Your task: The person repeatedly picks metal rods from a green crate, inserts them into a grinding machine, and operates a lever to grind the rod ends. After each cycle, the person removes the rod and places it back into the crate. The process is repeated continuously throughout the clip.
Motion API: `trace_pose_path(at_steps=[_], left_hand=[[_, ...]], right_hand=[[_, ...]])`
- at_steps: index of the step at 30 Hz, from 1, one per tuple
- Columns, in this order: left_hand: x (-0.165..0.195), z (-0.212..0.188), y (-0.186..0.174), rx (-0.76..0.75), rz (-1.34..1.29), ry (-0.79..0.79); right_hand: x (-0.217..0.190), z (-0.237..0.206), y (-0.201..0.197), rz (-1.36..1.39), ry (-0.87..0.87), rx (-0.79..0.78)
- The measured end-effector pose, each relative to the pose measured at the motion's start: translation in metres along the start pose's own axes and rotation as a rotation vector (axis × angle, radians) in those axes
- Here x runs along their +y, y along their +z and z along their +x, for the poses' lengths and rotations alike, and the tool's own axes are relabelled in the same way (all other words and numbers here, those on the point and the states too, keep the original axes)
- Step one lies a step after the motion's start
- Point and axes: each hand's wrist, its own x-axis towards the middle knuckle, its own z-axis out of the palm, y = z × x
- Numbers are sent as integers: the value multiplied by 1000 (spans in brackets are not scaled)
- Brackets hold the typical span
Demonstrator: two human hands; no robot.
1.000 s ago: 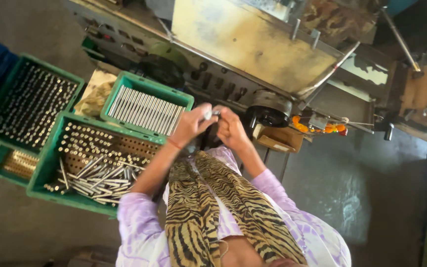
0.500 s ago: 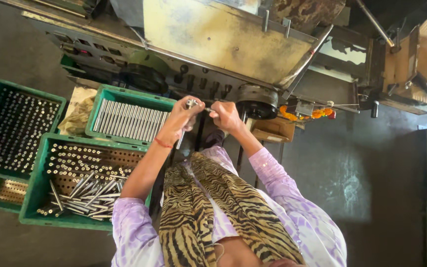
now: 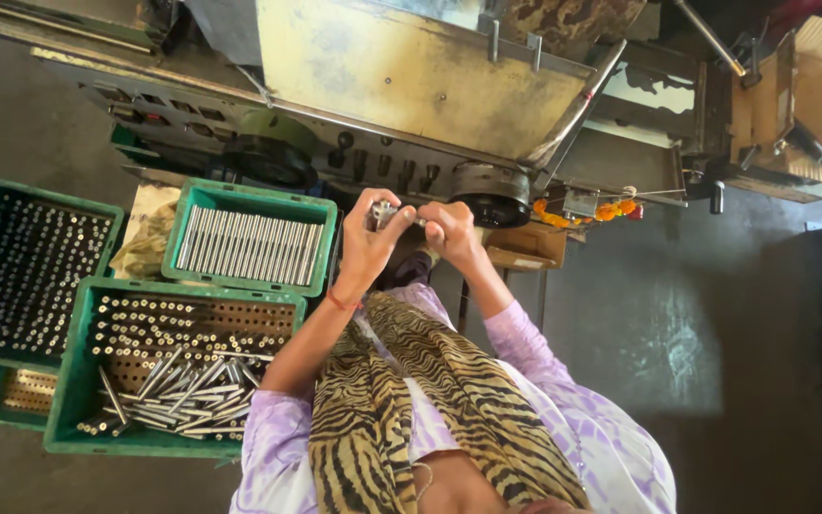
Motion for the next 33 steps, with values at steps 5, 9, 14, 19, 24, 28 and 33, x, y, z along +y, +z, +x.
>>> trace_pose_path(at_steps=[5, 9, 14, 19, 24, 28, 33], left_hand=[[10, 8, -7, -76, -201, -311], [15, 19, -9, -277, -580, -511], [22, 7, 7, -187, -573, -340], [29, 1, 8, -161, -532, -388], [26, 6, 2, -100, -389, -472], [20, 2, -1, -101, -294, -372], [-5, 0, -1, -104, -352, -285]], right_hand=[[-29, 21, -35, 241, 296, -365], [-40, 51, -62, 597, 469, -529], [-39, 61, -83, 693, 367, -577], [-14, 38, -66, 689, 393, -567], [-5, 8, -29, 1105, 600, -336], [-10, -1, -18, 1191, 541, -206], [-10, 11, -36, 915, 583, -448]])
